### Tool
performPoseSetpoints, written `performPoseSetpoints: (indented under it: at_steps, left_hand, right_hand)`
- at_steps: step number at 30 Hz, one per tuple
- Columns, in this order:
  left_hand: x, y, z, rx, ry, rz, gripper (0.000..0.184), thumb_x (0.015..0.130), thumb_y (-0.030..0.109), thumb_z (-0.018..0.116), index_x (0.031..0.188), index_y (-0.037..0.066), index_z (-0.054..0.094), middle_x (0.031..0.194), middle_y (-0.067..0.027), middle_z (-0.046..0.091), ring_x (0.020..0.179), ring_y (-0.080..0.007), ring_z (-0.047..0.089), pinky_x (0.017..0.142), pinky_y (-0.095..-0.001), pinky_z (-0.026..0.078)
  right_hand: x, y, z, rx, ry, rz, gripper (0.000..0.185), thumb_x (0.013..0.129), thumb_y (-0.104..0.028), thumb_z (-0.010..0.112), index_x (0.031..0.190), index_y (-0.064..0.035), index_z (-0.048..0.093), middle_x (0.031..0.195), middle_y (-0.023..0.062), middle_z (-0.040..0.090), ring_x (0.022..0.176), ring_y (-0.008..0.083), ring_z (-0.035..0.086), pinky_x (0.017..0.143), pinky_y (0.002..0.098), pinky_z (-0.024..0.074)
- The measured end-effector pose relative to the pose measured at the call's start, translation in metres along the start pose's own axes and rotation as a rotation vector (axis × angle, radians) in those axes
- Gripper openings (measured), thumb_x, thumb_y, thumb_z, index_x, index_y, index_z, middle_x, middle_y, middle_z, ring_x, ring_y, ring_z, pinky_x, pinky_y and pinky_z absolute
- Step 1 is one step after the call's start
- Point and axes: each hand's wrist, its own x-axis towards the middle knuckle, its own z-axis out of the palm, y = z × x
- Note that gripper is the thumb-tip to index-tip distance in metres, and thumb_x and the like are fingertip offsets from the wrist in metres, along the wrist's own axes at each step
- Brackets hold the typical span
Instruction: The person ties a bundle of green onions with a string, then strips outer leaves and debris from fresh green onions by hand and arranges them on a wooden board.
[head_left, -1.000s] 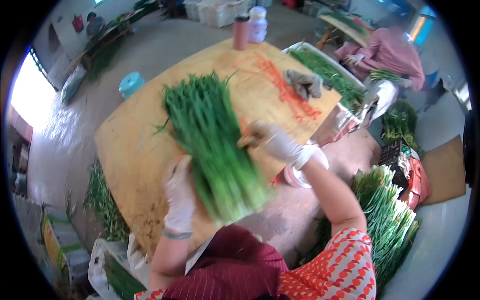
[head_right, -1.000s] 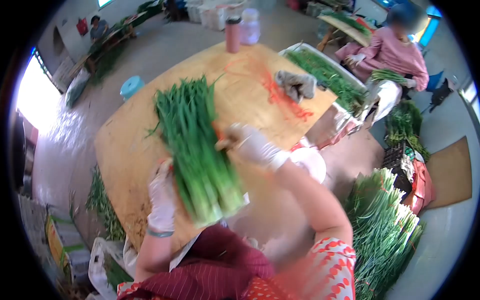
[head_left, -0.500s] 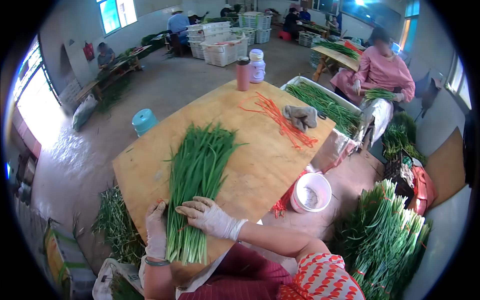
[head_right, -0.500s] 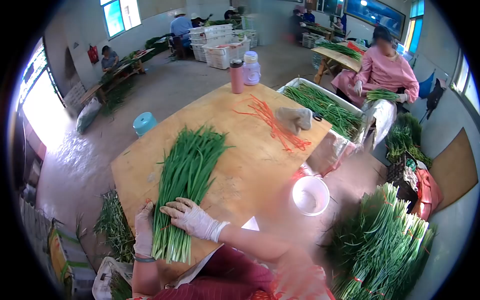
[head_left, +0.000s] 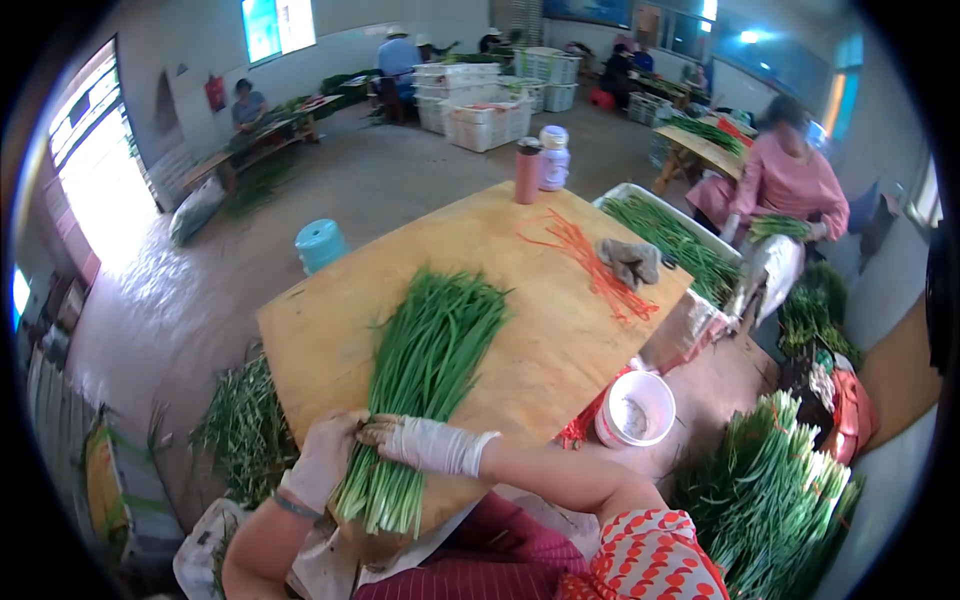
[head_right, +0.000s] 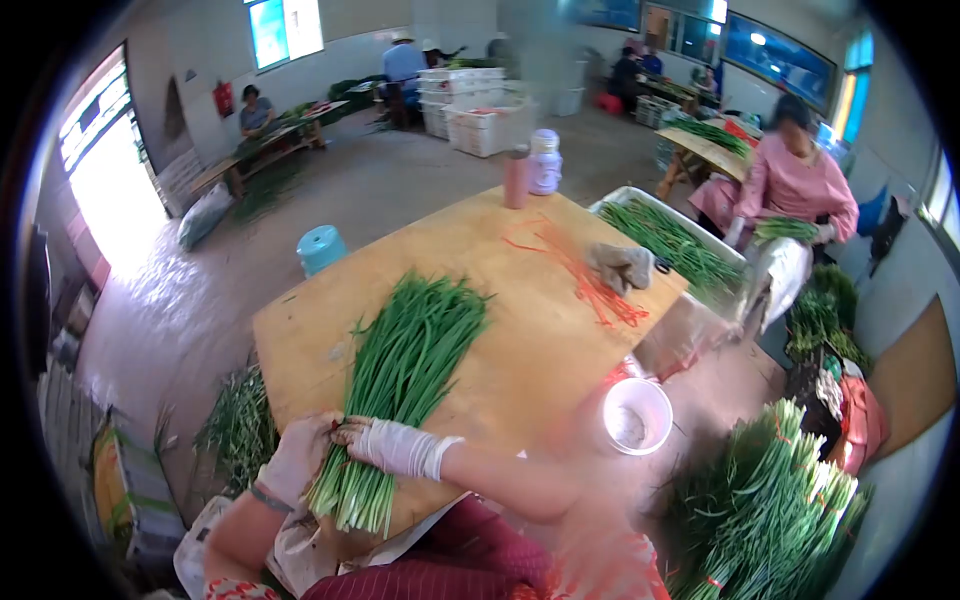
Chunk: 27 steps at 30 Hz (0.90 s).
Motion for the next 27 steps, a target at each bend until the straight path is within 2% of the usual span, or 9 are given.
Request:
performPoseSetpoints:
  at_steps: [2, 4, 5, 6, 9, 12, 17, 22, 27]
  left_hand:
    - [-0.003, -0.001, -0.009, 0.274, -0.036, 0.126, 0.017, 0.079, 0.003, 0.052, 0.094, -0.001, 0.059, 0.083, -0.0102, 0.061, 0.076, -0.0211, 0.059, 0.075, -0.0298, 0.047]
    - [-0.038, 0.008, 0.019, 1.365, 0.11, 0.827, 0.022, 0.079, 0.006, 0.049, 0.096, 0.002, 0.061, 0.086, -0.0121, 0.06, 0.085, -0.0205, 0.058, 0.08, -0.0306, 0.045]
    - [-0.013, -0.011, -0.001, 0.746, 0.091, 0.383, 0.023, 0.082, 0.011, 0.045, 0.094, 0.002, 0.062, 0.087, -0.0132, 0.059, 0.087, -0.0215, 0.057, 0.082, -0.0301, 0.044]
    - [-0.026, -0.018, 0.014, 0.813, 0.286, 0.615, 0.021, 0.084, 0.015, 0.044, 0.084, 0.005, 0.063, 0.082, -0.0118, 0.061, 0.078, -0.0222, 0.058, 0.072, -0.0315, 0.046]
    - [-0.03, -0.023, 0.009, 0.636, 0.449, 0.568, 0.014, 0.08, 0.015, 0.052, 0.078, 0.006, 0.062, 0.076, -0.0135, 0.059, 0.074, -0.0252, 0.057, 0.067, -0.0347, 0.044]
    - [-0.013, -0.036, 0.009, 0.766, 0.626, 0.835, 0.017, 0.075, 0.019, 0.06, 0.069, 0.004, 0.058, 0.07, -0.0178, 0.058, 0.068, -0.0333, 0.054, 0.06, -0.0406, 0.041]
    - [0.013, -0.045, 0.02, 0.571, 0.744, 0.551, 0.013, 0.081, 0.015, 0.056, 0.08, 0.003, 0.058, 0.077, -0.0175, 0.057, 0.073, -0.0301, 0.055, 0.064, -0.0352, 0.042]
    - [0.023, -0.051, 0.014, 0.51, 0.792, 0.564, 0.012, 0.078, 0.013, 0.059, 0.08, 0.001, 0.059, 0.076, -0.0186, 0.059, 0.07, -0.0288, 0.057, 0.062, -0.035, 0.043]
    - [0.003, -0.032, 0.017, 0.481, 0.831, 0.546, 0.013, 0.077, 0.013, 0.058, 0.079, 0.0, 0.058, 0.08, -0.0219, 0.058, 0.074, -0.0367, 0.056, 0.063, -0.0386, 0.044]
  right_hand:
    - [0.011, 0.008, 0.006, 0.038, 0.046, -0.075, 0.016, 0.079, -0.008, 0.045, 0.089, -0.0002, 0.055, 0.107, 0.0167, 0.055, 0.11, 0.0309, 0.048, 0.102, 0.0378, 0.0316]
    - [0.015, 0.017, 0.023, 0.091, -0.23, 0.103, 0.02, 0.077, -0.007, 0.047, 0.093, 0.0011, 0.057, 0.111, 0.0188, 0.053, 0.114, 0.0323, 0.045, 0.101, 0.0381, 0.0325]
    - [0.021, 0.005, 0.012, 0.047, -0.208, 0.104, 0.02, 0.075, -0.005, 0.048, 0.091, 0.0013, 0.058, 0.11, 0.0189, 0.054, 0.113, 0.0325, 0.046, 0.101, 0.0379, 0.0326]
    - [0.023, -0.001, -0.001, 0.016, -0.185, 0.095, 0.02, 0.073, -0.004, 0.048, 0.09, 0.0015, 0.058, 0.109, 0.0191, 0.054, 0.113, 0.0326, 0.046, 0.101, 0.0377, 0.0326]
    - [0.037, -0.016, -0.024, 0.117, -0.256, 0.21, 0.014, 0.068, -0.004, 0.053, 0.08, 0.0014, 0.056, 0.111, 0.0212, 0.053, 0.112, 0.0357, 0.045, 0.103, 0.0412, 0.0308]
    - [0.028, -0.02, -0.003, 0.082, 0.218, 0.1, 0.014, 0.091, -0.01, 0.039, 0.09, -0.0048, 0.051, 0.103, 0.0139, 0.059, 0.101, 0.0315, 0.055, 0.099, 0.0546, 0.0289]
    - [0.026, -0.025, 0.008, -0.172, 0.404, 0.116, 0.013, 0.092, -0.009, 0.039, 0.099, -0.0069, 0.05, 0.101, 0.0093, 0.06, 0.101, 0.027, 0.056, 0.102, 0.0516, 0.0269]
    - [0.044, -0.028, 0.027, 0.653, 0.649, 0.551, 0.011, 0.091, -0.002, 0.041, 0.09, -0.0011, 0.052, 0.094, 0.0087, 0.061, 0.091, 0.0171, 0.057, 0.088, 0.0304, 0.0426]
    - [0.045, 0.004, 0.033, 0.648, 0.718, 0.774, 0.011, 0.088, 0.002, 0.044, 0.087, 0.0019, 0.055, 0.086, 0.0082, 0.061, 0.073, 0.0138, 0.052, 0.072, 0.0247, 0.0435]
